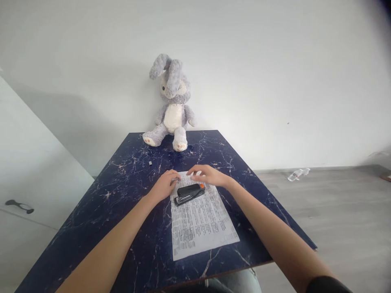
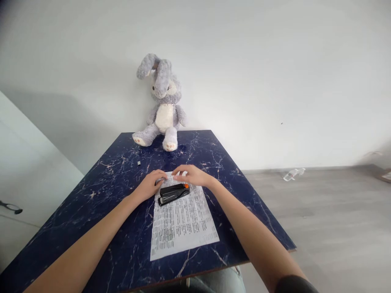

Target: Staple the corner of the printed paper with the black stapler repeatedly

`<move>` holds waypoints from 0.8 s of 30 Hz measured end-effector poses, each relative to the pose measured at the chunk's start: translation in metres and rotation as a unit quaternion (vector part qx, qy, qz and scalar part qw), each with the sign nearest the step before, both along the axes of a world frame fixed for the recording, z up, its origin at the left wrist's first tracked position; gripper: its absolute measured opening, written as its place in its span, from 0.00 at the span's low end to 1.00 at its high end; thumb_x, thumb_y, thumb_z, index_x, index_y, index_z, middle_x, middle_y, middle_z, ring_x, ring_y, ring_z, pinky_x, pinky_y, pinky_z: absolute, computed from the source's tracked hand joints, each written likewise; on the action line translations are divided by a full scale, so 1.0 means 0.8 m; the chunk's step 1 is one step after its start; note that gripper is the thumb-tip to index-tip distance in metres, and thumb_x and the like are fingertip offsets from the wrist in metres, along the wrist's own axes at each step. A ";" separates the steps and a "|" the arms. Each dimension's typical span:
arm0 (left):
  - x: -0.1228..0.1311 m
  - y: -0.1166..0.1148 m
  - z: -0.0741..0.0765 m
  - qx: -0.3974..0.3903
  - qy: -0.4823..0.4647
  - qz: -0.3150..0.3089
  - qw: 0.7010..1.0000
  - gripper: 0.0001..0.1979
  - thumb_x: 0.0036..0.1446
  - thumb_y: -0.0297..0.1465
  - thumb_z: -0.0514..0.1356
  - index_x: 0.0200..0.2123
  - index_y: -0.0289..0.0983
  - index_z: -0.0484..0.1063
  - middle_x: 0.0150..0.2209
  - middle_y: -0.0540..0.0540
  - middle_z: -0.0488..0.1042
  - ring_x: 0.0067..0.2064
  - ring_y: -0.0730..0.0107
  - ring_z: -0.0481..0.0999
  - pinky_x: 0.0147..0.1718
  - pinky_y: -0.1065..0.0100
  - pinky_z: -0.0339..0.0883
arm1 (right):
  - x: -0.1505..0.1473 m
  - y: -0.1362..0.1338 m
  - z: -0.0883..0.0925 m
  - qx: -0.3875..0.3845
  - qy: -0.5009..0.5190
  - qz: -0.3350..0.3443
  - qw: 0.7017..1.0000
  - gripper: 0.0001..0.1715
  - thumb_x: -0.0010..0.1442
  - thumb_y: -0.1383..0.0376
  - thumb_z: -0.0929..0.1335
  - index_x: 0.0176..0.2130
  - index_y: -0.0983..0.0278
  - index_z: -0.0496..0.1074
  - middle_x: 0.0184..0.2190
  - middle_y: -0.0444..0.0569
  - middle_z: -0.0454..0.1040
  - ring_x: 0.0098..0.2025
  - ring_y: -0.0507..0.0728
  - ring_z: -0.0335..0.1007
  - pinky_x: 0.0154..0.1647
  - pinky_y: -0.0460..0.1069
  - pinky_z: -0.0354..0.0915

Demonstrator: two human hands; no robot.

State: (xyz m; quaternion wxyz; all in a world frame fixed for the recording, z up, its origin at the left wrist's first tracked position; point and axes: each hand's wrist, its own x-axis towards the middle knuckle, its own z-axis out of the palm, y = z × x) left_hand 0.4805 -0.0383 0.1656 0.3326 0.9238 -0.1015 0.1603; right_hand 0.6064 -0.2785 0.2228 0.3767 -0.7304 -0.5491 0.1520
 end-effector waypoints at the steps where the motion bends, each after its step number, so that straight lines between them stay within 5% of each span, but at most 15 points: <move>1: -0.001 0.001 0.001 0.023 0.000 -0.005 1.000 0.10 0.62 0.30 0.58 0.42 0.42 0.80 0.47 0.42 0.78 0.51 0.54 0.74 0.55 0.52 0.65 | -0.006 -0.009 0.003 -0.008 0.014 0.061 0.998 0.23 0.65 0.53 0.70 0.56 0.58 0.76 0.52 0.51 0.78 0.48 0.60 0.74 0.47 0.52 0.69; 3: -0.003 0.003 0.003 0.056 0.001 -0.004 0.998 0.10 0.62 0.33 0.61 0.44 0.43 0.80 0.48 0.43 0.78 0.51 0.53 0.74 0.54 0.52 0.64 | -0.016 -0.022 0.001 -0.012 -0.006 0.114 0.993 0.26 0.61 0.54 0.74 0.56 0.59 0.76 0.49 0.51 0.79 0.46 0.59 0.74 0.45 0.51 0.68; 7: -0.003 0.013 0.002 0.078 0.010 0.004 0.997 0.11 0.63 0.36 0.62 0.47 0.45 0.80 0.52 0.44 0.78 0.54 0.53 0.73 0.56 0.52 0.63 | -0.025 -0.024 -0.020 0.011 -0.082 0.071 0.994 0.14 0.57 0.60 0.76 0.43 0.63 0.79 0.35 0.49 0.77 0.37 0.57 0.70 0.41 0.52 0.66; 13: 0.000 0.022 0.004 0.026 0.012 0.013 1.000 0.12 0.64 0.39 0.61 0.45 0.43 0.81 0.51 0.41 0.79 0.54 0.52 0.75 0.59 0.48 0.63 | -0.012 -0.024 -0.027 0.016 -0.015 0.047 0.999 0.16 0.58 0.59 0.76 0.45 0.63 0.78 0.40 0.50 0.78 0.39 0.58 0.72 0.43 0.52 0.67; 17: 0.002 0.015 0.005 -0.151 -0.026 0.082 0.985 0.16 0.67 0.43 0.56 0.43 0.40 0.80 0.49 0.40 0.80 0.54 0.53 0.77 0.60 0.49 0.64 | 0.004 -0.038 -0.028 0.020 0.156 0.090 0.983 0.22 0.69 0.52 0.67 0.53 0.63 0.78 0.51 0.53 0.78 0.50 0.59 0.74 0.51 0.54 0.68; 21: 0.007 0.011 -0.003 -0.417 -0.021 0.113 0.902 0.24 0.66 0.51 0.57 0.43 0.36 0.79 0.50 0.35 0.80 0.55 0.52 0.78 0.57 0.51 0.68 | 0.016 -0.043 -0.041 0.013 0.251 0.089 0.964 0.22 0.66 0.53 0.70 0.52 0.64 0.79 0.47 0.52 0.81 0.47 0.59 0.76 0.53 0.55 0.68; 24: 0.012 0.015 -0.009 -0.509 -0.038 0.146 0.847 0.28 0.63 0.54 0.58 0.41 0.34 0.79 0.50 0.33 0.80 0.56 0.50 0.78 0.59 0.51 0.65 | 0.019 -0.041 -0.046 0.008 0.275 0.081 0.958 0.22 0.63 0.54 0.73 0.52 0.65 0.80 0.44 0.52 0.82 0.43 0.58 0.76 0.49 0.55 0.70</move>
